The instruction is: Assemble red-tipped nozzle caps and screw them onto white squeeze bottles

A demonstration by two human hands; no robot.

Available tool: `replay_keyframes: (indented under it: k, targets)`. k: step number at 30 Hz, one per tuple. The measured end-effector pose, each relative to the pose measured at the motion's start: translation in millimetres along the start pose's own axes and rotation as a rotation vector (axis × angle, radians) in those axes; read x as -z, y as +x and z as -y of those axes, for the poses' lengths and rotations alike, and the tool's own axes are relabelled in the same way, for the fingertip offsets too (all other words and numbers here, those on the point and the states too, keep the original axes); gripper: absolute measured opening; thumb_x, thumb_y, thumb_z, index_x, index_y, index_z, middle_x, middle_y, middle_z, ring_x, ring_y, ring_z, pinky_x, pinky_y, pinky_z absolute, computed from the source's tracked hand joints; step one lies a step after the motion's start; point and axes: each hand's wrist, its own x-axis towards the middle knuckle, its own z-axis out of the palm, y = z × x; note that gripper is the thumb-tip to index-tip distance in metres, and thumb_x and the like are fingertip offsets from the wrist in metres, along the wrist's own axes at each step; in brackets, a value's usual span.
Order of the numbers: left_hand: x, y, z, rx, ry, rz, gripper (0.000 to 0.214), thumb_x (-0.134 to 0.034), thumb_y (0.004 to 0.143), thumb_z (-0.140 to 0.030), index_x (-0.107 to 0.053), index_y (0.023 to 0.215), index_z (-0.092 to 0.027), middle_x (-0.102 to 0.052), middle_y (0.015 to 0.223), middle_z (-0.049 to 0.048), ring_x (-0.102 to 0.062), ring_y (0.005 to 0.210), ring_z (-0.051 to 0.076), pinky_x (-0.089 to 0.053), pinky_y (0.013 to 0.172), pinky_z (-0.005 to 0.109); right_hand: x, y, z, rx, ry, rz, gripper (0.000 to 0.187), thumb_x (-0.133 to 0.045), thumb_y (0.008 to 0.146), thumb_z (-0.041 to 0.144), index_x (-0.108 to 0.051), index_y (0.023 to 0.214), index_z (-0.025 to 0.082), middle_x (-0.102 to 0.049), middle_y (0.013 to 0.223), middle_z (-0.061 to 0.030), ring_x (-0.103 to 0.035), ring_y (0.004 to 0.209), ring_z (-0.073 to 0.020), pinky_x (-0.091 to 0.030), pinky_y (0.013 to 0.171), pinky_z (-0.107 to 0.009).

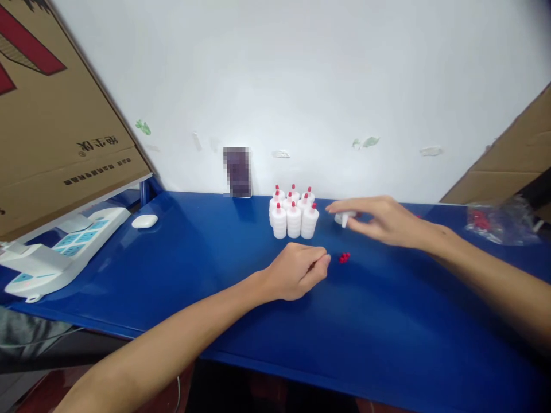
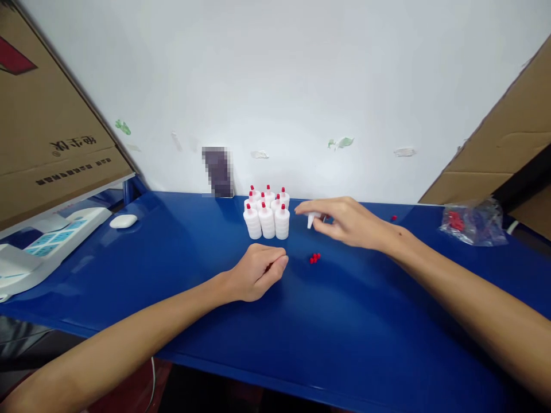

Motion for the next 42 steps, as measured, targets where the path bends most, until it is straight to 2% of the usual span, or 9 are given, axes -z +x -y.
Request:
replay_keyframes:
  k: [5, 7, 10, 13, 22, 28, 31, 36, 42]
  targets:
    - [0.1, 4, 4, 0.077, 0.282, 0.146, 0.048, -0.024, 0.106, -0.035, -0.046, 0.067, -0.018, -0.060, 0.069, 0.0032, -0.052, 0.061, 0.014, -0.033, 0.059, 0.030, 5, 4, -33, -0.221, 0.022, -0.365, 0.039, -0.058, 0.093, 0.046, -0.070, 0.125, 0.026, -0.070, 0.125, -0.0095, -0.069, 0.099, -0.0265, -0.056, 0.084, -0.040]
    - [-2.7, 7, 6, 0.152, 0.395, 0.203, 0.043, -0.029, 0.105, -0.035, -0.053, 0.074, -0.017, -0.064, 0.075, 0.0049, -0.057, 0.064, 0.017, -0.034, 0.058, 0.030, -1, 7, -48, -0.308, 0.093, -0.446, 0.043, -0.058, 0.092, 0.051, -0.069, 0.126, 0.026, -0.068, 0.125, -0.0107, -0.069, 0.095, -0.0253, -0.057, 0.084, -0.041]
    - [-7.3, 12, 9, 0.236, 0.510, 0.262, 0.031, -0.036, 0.103, -0.038, -0.057, 0.094, -0.017, -0.068, 0.081, 0.0070, -0.061, 0.066, 0.021, -0.037, 0.058, 0.031, -15, 11, -66, -0.422, 0.232, -0.415, 0.047, -0.056, 0.092, 0.056, -0.068, 0.126, 0.025, -0.070, 0.118, -0.0099, -0.070, 0.092, -0.0255, -0.057, 0.078, -0.041]
    - [-10.5, 18, 11, 0.249, 0.548, 0.281, 0.027, -0.039, 0.101, -0.038, -0.056, 0.105, -0.017, -0.069, 0.083, 0.0076, -0.063, 0.068, 0.024, -0.039, 0.059, 0.032, -27, 12, -74, -0.450, 0.311, -0.337, 0.046, -0.052, 0.093, 0.058, -0.071, 0.117, 0.023, -0.072, 0.114, -0.0096, -0.068, 0.093, -0.0265, -0.056, 0.074, -0.039]
    - [-8.7, 31, 22, 0.310, 0.353, 0.272, 0.018, -0.053, 0.094, -0.038, -0.056, 0.098, -0.021, -0.064, 0.075, 0.0017, -0.060, 0.067, 0.020, -0.038, 0.060, 0.029, -42, 7, -78, -0.433, 0.331, -0.233, 0.050, -0.049, 0.093, 0.062, -0.072, 0.112, 0.022, -0.072, 0.124, -0.0117, -0.067, 0.101, -0.0290, -0.057, 0.079, -0.043]
    - [-7.6, 46, 30, 0.282, 0.200, 0.347, 0.008, -0.055, 0.091, -0.028, -0.057, 0.090, -0.020, -0.064, 0.076, 0.0003, -0.058, 0.066, 0.016, -0.036, 0.061, 0.028, -59, -2, -86, -0.438, 0.241, -0.397, 0.055, -0.044, 0.096, 0.064, -0.063, 0.130, 0.025, -0.064, 0.136, -0.0125, -0.065, 0.111, -0.0304, -0.056, 0.087, -0.046]
    - [-6.9, 50, 28, 0.274, 0.212, 0.378, 0.008, -0.053, 0.091, -0.026, -0.057, 0.089, -0.020, -0.065, 0.077, 0.0008, -0.056, 0.066, 0.016, -0.035, 0.061, 0.028, -64, -7, -90, -0.475, 0.242, -0.494, 0.054, -0.037, 0.098, 0.061, -0.057, 0.135, 0.026, -0.069, 0.119, -0.0098, -0.068, 0.092, -0.0251, -0.055, 0.084, -0.042]
    - [-6.2, 50, 26, 0.226, 0.258, 0.393, 0.015, -0.053, 0.093, -0.032, -0.058, 0.102, -0.021, -0.061, 0.073, 0.0001, -0.055, 0.064, 0.017, -0.032, 0.058, 0.029, -64, -11, -93, -0.531, 0.318, -0.678, 0.038, -0.039, 0.097, 0.053, -0.059, 0.117, 0.026, -0.066, 0.091, -0.0023, -0.066, 0.072, -0.0184, -0.052, 0.067, -0.031]
    - [-9.8, 50, 34, 0.164, 0.265, 0.366, 0.034, -0.055, 0.095, -0.035, -0.058, 0.126, -0.022, -0.063, 0.071, -0.0011, -0.058, 0.061, 0.016, -0.037, 0.059, 0.027, -63, -10, -93, -0.526, 0.510, -0.807, 0.025, -0.044, 0.095, 0.046, -0.058, 0.089, 0.025, -0.049, 0.057, 0.0059, -0.047, 0.045, -0.0121, -0.038, 0.044, -0.024]
